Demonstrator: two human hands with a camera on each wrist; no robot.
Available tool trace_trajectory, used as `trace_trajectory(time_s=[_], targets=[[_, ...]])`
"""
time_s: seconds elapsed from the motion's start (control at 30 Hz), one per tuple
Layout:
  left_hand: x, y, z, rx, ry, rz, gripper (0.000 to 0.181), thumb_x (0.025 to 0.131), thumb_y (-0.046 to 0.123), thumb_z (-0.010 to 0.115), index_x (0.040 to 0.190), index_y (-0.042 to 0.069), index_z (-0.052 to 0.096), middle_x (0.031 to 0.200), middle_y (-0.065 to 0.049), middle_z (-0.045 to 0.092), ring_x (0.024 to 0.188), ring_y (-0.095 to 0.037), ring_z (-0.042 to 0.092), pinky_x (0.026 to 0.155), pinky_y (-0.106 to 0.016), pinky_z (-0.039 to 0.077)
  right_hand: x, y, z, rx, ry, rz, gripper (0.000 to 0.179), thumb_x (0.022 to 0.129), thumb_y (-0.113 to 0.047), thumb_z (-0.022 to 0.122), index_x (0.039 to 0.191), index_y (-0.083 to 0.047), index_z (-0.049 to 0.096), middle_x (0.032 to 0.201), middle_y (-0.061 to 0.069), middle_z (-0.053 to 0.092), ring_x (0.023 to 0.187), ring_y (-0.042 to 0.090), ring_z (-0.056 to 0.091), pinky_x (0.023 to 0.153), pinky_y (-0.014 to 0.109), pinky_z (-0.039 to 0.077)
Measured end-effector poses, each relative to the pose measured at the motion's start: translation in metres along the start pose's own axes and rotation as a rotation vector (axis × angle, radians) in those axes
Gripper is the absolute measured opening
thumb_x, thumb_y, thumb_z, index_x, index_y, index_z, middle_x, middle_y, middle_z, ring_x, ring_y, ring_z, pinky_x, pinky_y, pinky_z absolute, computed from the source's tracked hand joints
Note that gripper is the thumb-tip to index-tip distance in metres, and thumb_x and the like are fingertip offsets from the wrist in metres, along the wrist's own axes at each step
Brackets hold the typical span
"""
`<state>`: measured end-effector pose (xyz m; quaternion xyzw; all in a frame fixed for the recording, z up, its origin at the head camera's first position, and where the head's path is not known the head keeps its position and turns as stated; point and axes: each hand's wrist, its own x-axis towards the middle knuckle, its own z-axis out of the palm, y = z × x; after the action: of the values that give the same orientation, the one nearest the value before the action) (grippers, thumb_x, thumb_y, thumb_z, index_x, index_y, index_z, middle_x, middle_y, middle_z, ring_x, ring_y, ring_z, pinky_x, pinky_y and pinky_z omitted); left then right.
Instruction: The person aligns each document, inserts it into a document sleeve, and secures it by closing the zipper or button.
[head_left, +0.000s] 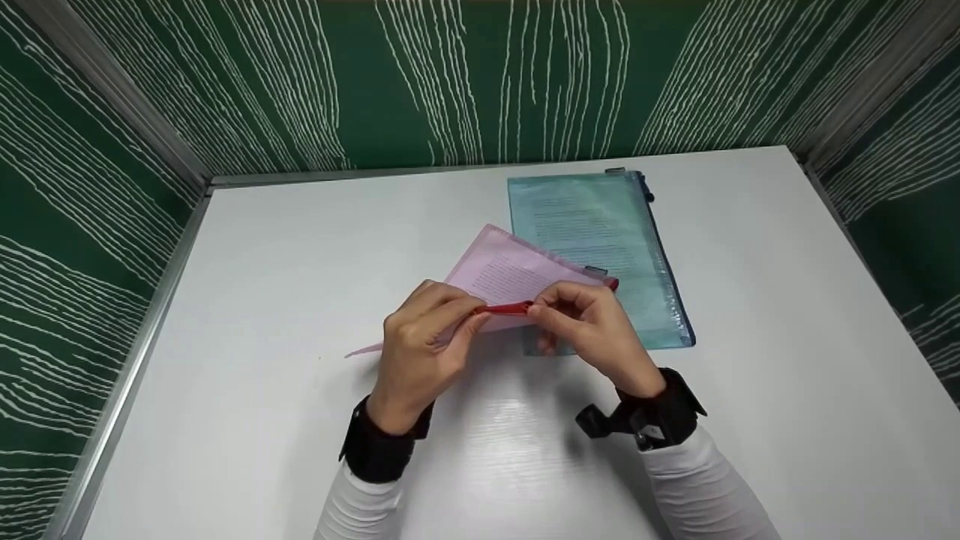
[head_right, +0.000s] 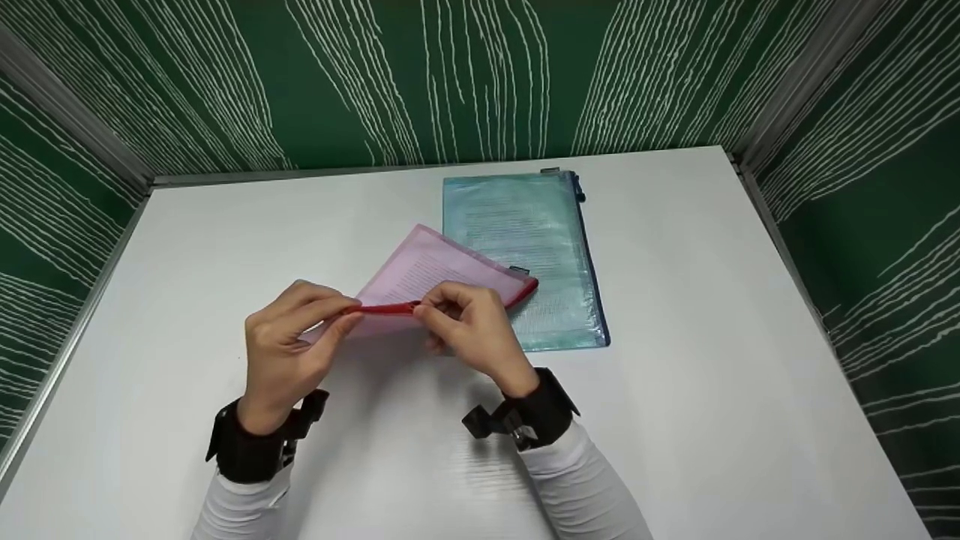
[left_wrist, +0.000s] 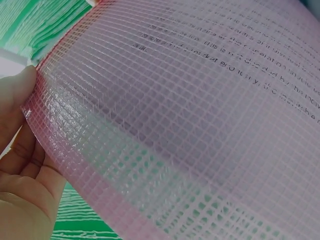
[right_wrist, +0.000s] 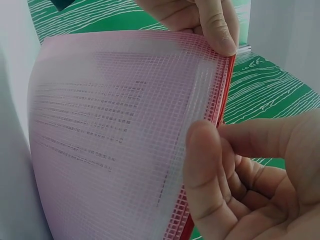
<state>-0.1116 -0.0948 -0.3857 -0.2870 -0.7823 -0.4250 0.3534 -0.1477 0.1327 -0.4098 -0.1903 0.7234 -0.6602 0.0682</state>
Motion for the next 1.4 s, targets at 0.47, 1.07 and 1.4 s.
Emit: trace_trajectory(time_s=[0.47, 1.07, 1.4], targets=[[-0.002, -0.001, 0.0, 0.007, 0.017, 0.008, 0.007, 0.086, 0.006, 0.084, 0.091, 0.003, 0.08, 0.086, -0.004, 0.072, 0.081, -0.016, 0.064, 0.072, -0.027, 0.054, 0.001, 0.005, -0.001, -0.004, 0.006, -0.006, 0.016, 0.097, -0.006, 0.072, 0.09, 0.008, 0.068, 0.071, 0.012, 0.066, 0.056, 0.019, 0.065, 0.057, 0.034, 0.058], [0.0, -0.001, -0.006, 0.021, 0.039, 0.0, 0.008, 0.085, 0.006, 0.085, 0.091, 0.003, 0.08, 0.084, -0.005, 0.071, 0.079, -0.016, 0.065, 0.072, -0.028, 0.055, 0.003, 0.005, -0.002, -0.029, 0.041, 0.046, 0.012, 0.096, -0.004, 0.072, 0.09, 0.007, 0.07, 0.073, 0.019, 0.066, 0.056, 0.023, 0.065, 0.056, 0.035, 0.057], [0.001, -0.001, -0.011, 0.015, 0.073, -0.003, 0.008, 0.089, 0.01, 0.082, 0.091, 0.003, 0.08, 0.083, -0.005, 0.071, 0.079, -0.017, 0.065, 0.073, -0.028, 0.055, 0.006, 0.009, -0.005, -0.018, 0.098, 0.098, 0.013, 0.095, -0.005, 0.074, 0.091, 0.007, 0.069, 0.071, 0.013, 0.065, 0.055, 0.018, 0.063, 0.054, 0.03, 0.056]])
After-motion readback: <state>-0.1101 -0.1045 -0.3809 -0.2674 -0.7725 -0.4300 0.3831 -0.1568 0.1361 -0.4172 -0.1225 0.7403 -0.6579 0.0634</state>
